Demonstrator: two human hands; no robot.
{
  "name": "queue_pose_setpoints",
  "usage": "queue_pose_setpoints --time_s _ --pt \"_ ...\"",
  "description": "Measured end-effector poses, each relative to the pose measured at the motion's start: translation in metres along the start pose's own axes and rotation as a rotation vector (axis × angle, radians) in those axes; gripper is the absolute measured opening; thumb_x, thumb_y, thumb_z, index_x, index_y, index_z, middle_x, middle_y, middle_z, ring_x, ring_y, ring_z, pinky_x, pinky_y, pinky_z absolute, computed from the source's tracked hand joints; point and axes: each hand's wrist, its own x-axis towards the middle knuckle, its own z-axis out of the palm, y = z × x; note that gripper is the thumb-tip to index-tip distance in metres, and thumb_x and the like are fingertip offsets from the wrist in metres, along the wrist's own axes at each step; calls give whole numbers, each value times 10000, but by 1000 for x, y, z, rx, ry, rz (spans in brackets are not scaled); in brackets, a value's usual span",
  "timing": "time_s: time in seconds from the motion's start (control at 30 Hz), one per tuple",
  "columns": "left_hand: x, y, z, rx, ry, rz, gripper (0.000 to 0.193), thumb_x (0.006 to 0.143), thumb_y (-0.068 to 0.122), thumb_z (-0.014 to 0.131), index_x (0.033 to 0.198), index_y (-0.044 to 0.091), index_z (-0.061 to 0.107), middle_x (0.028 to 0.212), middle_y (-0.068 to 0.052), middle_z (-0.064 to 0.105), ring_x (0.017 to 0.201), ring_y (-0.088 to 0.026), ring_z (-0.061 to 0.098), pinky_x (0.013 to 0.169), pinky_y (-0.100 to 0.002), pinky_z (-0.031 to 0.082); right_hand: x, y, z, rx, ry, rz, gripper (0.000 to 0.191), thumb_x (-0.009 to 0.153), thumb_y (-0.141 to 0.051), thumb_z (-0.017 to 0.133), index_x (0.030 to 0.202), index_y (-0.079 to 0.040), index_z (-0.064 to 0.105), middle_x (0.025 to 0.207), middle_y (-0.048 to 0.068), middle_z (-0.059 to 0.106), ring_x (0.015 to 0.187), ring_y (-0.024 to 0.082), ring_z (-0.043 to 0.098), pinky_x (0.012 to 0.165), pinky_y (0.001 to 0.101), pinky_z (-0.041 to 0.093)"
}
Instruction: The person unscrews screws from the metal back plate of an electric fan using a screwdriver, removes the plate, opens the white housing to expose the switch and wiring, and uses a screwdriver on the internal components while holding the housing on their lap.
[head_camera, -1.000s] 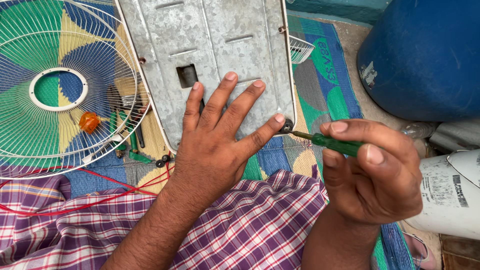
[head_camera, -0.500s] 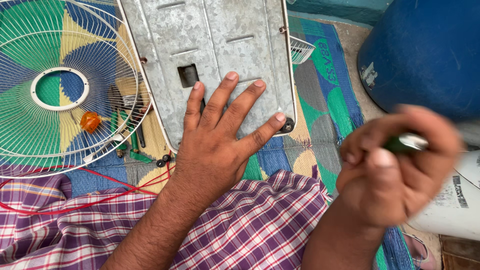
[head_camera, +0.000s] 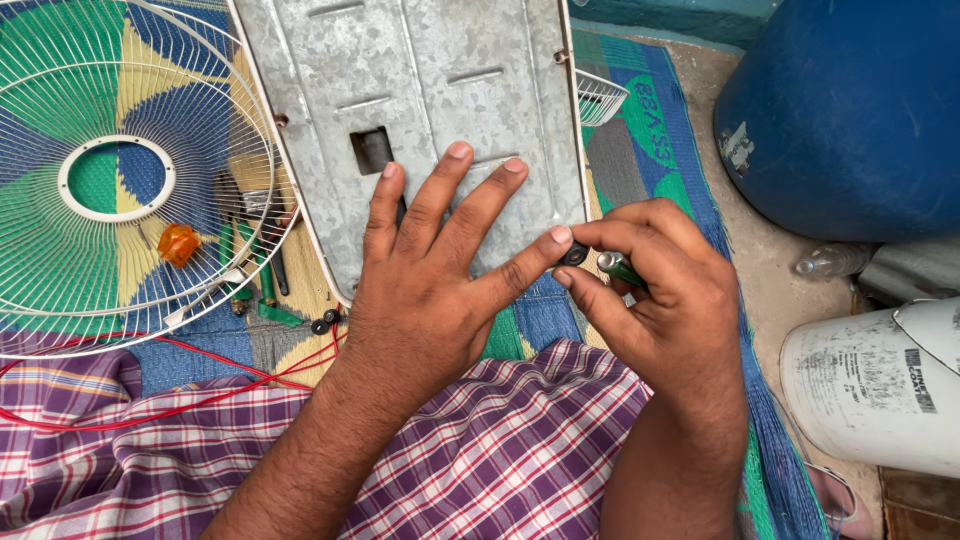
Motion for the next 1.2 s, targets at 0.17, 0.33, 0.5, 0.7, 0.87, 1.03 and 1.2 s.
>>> queue_pose_setpoints --time_s 0.17,0.33,0.5,0.7,0.87,1.03,1.2 --pt "0 1 -1 8 -15 -7 416 1035 204 639 1422 357 659 1606 -80 468 1533 -348 357 1249 -678 207 -1 2 5 11 40 -5 284 818 -1 865 1064 -4 725 991 53 677 690 56 595 582 202 484" --pt "1 1 0 28 -20 -9 387 1054 227 628 1414 365 663 1615 -71 463 1540 -338 349 1262 -673 203 -2 0 7 69 74 -75 284 835 39 822 1092 18 704 1034 62 680 765 37 638 594 157 509" --pt "1 0 -2 32 -22 -4 399 1050 222 628 1425 353 666 1615 -76 462 1539 -342 348 1259 -671 198 -5 -1 11 266 82 39 280 861 68 819 1123 16 735 1037 56 680 694 5 571 577 134 435" --pt "1 1 -2 25 -18 -5 383 1044 225 631 1406 344 673 1609 -78 466 1537 -346 354 1256 -669 203 -9 4 9 404 43 97 293 882 93 804 1157 7 752 1040 67 704 773 20 566 645 138 438" --pt "0 1 -2 31 -15 -1 410 1042 198 621 1426 333 666 1610 -82 470 1536 -348 353 1253 -669 203 -12 11 9 464 46 133 293 903 119 746 1182 28 742 1062 86 713 785 30 579 682 151 448" --pt "0 1 0 27 -17 -13 414 1040 161 622 1431 292 658 1602 -77 481 1539 -341 356 1260 -670 199 -16 21 17 634 88 216 213 921 141 686 1111 46 663 1129 117 726 811 22 626 715 160 501" --pt "1 1 -1 21 -14 -9 411 1034 154 629 1427 272 661 1596 -84 487 1536 -342 360 1261 -666 194 -17 27 19 533 40 88 228 945 130 695 1118 9 609 1078 128 740 835 17 650 701 137 529"
